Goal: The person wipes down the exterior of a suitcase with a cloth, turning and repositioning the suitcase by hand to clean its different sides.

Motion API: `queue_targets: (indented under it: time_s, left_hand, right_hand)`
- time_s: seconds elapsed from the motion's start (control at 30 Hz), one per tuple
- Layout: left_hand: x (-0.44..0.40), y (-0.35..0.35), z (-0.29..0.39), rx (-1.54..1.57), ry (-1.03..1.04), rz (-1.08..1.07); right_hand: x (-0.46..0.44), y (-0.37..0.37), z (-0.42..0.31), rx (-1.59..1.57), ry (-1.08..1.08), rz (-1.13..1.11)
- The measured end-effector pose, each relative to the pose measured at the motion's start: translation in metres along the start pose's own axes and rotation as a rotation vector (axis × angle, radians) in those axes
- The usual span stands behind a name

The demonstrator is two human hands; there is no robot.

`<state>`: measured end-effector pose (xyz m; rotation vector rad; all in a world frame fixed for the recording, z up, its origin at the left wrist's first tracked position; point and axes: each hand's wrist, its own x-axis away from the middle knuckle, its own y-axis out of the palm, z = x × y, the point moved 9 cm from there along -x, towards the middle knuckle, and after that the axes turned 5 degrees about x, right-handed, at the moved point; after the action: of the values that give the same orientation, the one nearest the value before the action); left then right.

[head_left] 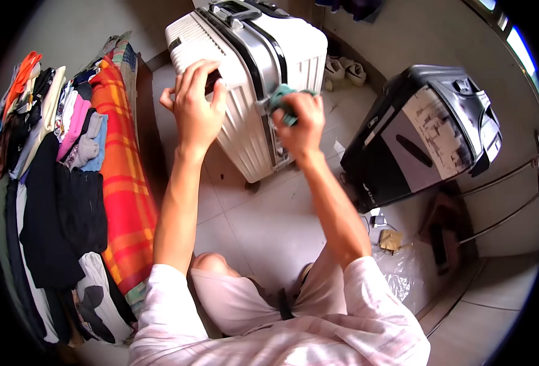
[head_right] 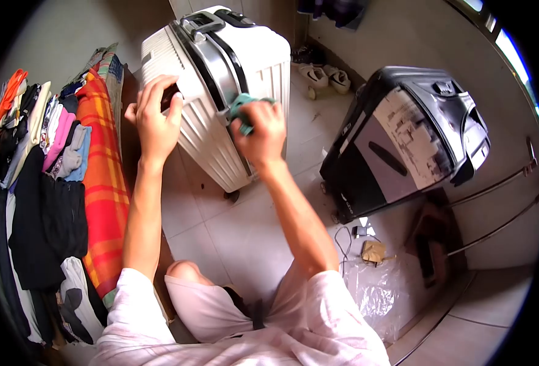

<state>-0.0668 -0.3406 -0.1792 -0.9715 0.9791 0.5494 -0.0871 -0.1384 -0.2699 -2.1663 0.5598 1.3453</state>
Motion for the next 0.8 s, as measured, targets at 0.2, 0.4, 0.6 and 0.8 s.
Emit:
queue_targets:
  time_s: [0.2,0.4,0.6,0.8]
  left_hand:
    - [0.009,0.0,0.008,-0.125,-0.031,-0.051]
    - [0.011,-0.002,0.002,-0.158,-0.013,-0.068]
    - [0.011,0.0,-0.004,-0.202,-0.032,-0.057]
    - [0.015,0.003,0.004,-0.232,-0.049,0.0]
  right_hand:
    - [-0.062,-0.066,0.021,-0.123,0.153,0.458]
    - [0.0,0.001,0.009,-0.094,0.056,0.325]
    - [0.025,-0.019,0.07,-0.177,0.234,0.232]
    - [-0.079,-0.013,0.01,-0.141,-0.124,0.316]
